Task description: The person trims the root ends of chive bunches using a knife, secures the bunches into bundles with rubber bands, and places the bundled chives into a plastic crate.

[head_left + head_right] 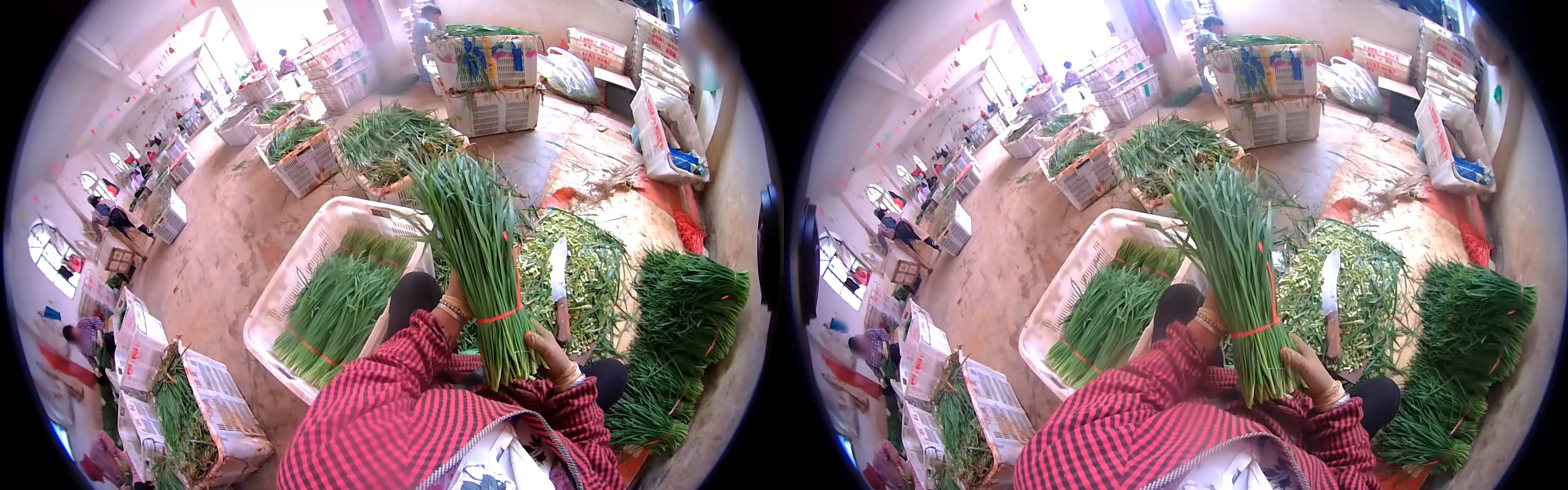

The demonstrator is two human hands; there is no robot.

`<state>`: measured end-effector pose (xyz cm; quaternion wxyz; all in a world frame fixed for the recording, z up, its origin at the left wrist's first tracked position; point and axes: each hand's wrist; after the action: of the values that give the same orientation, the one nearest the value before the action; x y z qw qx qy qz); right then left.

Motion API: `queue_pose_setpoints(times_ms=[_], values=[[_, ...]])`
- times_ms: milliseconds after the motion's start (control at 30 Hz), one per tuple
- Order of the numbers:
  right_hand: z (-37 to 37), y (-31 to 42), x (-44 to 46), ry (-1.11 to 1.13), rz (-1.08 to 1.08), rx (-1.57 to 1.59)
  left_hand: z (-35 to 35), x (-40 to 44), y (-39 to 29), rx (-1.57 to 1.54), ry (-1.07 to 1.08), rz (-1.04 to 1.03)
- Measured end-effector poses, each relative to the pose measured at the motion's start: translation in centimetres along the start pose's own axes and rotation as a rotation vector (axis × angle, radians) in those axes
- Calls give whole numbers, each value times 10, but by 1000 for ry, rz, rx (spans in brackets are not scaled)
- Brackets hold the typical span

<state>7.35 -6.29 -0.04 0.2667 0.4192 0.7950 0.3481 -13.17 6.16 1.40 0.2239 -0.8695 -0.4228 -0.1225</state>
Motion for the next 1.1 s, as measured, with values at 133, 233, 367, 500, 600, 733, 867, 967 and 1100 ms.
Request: queue_pose_setpoints(times_ms=[133, 233, 367, 500, 600, 733, 867, 967, 1100], values=[[-1, 9, -1, 16, -86, 50, -3, 1, -1, -3, 28, 12], [9, 17, 0, -68, -101, -251, -4, 2, -5, -44, -235, -32], [14, 34, 5, -262, 124, -527, 78, 1, -26, 248, -413, -106], [-31, 40, 37, -304, 317, -797, 38, 20, -7, 723, -664, -396], [-62, 73, 63, -437, 533, -783, 17, 27, 29, 1051, -636, -328], [25, 66, 77, -663, 698, -264, -18, 25, 41, 944, -666, -130], [28, 68, 45, -873, 744, 36, -29, 24, 35, 732, -865, -89], [24, 74, 29, -1001, 697, 236, 10, 13, 28, 615, -898, 26], [64, 63, 21, -957, 739, 310, 8, 12, 27, 587, -869, 81]])
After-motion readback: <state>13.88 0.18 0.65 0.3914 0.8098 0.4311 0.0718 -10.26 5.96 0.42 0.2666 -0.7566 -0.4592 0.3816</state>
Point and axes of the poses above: each hand's wrist, its own x-axis towards the middle knuckle, its own z-axis out of the back of the hand, y = z × x, and after that the axes turned 7 degrees about x, right-handed
